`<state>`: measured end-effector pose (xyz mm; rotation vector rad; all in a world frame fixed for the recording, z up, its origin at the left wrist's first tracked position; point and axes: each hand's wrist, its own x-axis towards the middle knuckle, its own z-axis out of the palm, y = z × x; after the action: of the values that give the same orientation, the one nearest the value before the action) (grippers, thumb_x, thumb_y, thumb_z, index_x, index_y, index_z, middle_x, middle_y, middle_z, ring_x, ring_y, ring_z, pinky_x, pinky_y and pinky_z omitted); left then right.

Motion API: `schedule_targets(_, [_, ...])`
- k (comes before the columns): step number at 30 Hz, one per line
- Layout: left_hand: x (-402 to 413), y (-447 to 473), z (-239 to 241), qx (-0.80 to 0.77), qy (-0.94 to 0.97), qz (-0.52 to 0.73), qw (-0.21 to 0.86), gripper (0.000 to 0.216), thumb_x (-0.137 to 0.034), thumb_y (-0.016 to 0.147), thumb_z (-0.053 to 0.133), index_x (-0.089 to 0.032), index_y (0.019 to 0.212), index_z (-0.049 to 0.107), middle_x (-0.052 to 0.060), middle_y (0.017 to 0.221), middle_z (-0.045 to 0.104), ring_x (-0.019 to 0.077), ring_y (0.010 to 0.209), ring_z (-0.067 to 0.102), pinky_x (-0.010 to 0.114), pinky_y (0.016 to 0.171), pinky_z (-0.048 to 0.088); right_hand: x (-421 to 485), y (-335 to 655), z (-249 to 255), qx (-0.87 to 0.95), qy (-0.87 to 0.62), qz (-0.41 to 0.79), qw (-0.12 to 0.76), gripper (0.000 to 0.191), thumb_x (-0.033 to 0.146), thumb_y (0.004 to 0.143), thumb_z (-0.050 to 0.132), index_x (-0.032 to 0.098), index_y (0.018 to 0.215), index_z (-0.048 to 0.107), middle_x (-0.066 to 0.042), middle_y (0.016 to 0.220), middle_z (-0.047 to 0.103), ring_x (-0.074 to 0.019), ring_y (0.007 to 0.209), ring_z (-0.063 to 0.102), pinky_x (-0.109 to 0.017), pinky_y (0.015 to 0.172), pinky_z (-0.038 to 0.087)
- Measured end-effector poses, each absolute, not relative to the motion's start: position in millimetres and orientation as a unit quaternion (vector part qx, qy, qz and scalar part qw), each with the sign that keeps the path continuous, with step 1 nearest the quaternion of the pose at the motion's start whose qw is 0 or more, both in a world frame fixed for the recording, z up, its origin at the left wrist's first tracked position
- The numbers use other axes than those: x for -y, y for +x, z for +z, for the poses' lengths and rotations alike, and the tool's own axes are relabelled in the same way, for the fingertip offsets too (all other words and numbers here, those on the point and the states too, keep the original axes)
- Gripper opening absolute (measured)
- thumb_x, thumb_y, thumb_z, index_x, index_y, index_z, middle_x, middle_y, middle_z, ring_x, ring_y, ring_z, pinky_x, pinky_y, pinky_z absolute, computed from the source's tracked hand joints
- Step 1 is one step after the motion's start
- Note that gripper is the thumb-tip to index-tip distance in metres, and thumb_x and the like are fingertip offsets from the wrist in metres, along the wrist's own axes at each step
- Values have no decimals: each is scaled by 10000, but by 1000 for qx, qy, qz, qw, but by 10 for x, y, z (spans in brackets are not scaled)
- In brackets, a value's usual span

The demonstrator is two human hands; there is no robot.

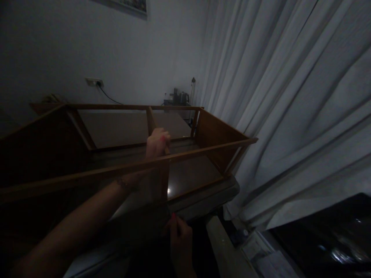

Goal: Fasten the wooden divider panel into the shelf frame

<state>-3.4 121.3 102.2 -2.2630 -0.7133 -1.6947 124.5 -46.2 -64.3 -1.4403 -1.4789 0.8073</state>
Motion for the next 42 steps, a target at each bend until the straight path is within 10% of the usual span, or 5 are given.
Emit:
schedule_targets(11, [-1204,-32,1028,250,-765,-582,112,385,-290,887,150,-191,541,287,-14,525,320,122,563,313,295,622,304,403,1425,-746,671,-523,214,480,150,273,828,479,207,911,586,-36,796,640,-158,726,600,-244,646,475])
schedule_targets(25, [-1214,-43,1037,243,-774,-574,116,385,-284,884,144,-190,553,317,-11,519,345,124,575,333,304,631,314,339,1663,-648,841,-410,147,320,275,221,875,413,276,1116,532,-7,997,636,-145,908,580,-260,787,485])
schedule_targets(34, [-1196,-37,1035,255,-770,-574,112,394,-285,886,144,-191,536,299,-13,512,331,121,563,331,304,622,317,360,1445,-708,744,-478,128,449,131,301,807,523,248,798,643,-21,764,636,-160,728,601,-267,639,500])
schedule_targets(42, [-1195,-44,1040,248,-775,-571,111,388,-279,884,153,-191,538,304,-14,514,328,123,564,327,305,616,308,408,1255,-671,585,-577,216,528,270,276,874,381,185,1089,517,-61,898,647,-146,746,618,-230,639,486])
